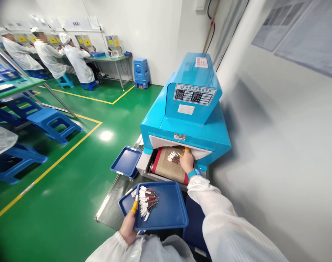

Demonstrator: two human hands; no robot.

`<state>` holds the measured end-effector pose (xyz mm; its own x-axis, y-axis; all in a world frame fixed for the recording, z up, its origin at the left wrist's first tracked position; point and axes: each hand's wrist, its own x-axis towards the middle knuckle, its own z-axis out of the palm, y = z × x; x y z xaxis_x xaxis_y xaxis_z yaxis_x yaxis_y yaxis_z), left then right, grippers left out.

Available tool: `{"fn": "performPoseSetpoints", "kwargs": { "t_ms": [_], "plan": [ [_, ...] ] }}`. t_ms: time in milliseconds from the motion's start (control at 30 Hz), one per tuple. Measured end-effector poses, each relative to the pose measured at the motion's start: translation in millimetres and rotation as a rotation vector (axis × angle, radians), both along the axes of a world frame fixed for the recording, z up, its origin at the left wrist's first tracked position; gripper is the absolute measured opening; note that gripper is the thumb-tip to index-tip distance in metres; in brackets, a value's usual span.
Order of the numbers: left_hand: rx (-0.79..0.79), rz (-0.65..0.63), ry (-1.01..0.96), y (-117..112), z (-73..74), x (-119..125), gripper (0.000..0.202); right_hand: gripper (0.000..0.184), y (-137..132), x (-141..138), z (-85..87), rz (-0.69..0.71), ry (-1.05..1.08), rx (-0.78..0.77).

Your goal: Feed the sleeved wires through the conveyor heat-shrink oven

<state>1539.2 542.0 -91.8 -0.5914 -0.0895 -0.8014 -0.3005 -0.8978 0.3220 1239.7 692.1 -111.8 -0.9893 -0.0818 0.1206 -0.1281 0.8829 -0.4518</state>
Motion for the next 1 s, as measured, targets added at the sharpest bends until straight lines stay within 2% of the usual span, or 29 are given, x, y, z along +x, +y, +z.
{"fn": "performPoseSetpoints", "kwargs": {
  "t_ms": [100,200,333,467,567,700,867,1000],
  "plan": [
    [0.004,0.031,-0.005,1.2,6.1,-2.3,0.044,0.022,-3.1,0.7,-0.7,0.025,-0.072,-0.004],
    [0.009,0.034,-0.007,2.1,13.4,-3.4,0.044,0.013,-8.4,0.9,-4.1,0.093,-0.139,0.060],
    [0.014,0.044,0.011,2.0,19.3,-3.7,0.045,0.023,-15.0,-1.2,-8.3,0.126,-0.179,0.165],
    [0.020,0.062,-0.015,1.5,21.0,-4.3,0.045,0.034,-16.5,-4.9,-4.5,0.104,-0.132,0.180],
    [0.008,0.060,-0.002,1.6,19.7,-4.6,0.045,0.024,-13.1,-4.5,3.0,0.113,-0.103,0.157],
    [0.026,0.030,0.027,1.0,15.8,-4.3,0.044,0.013,-5.5,3.3,9.0,0.210,-0.095,0.137],
    [0.070,0.032,0.048,0.1,13.5,-4.0,0.045,0.013,0.9,13.5,3.1,0.406,-0.150,0.129],
    [0.038,0.025,0.049,1.4,12.2,-3.3,0.045,0.014,-2.4,12.9,-1.2,0.419,-0.134,0.165]
  ]
}}
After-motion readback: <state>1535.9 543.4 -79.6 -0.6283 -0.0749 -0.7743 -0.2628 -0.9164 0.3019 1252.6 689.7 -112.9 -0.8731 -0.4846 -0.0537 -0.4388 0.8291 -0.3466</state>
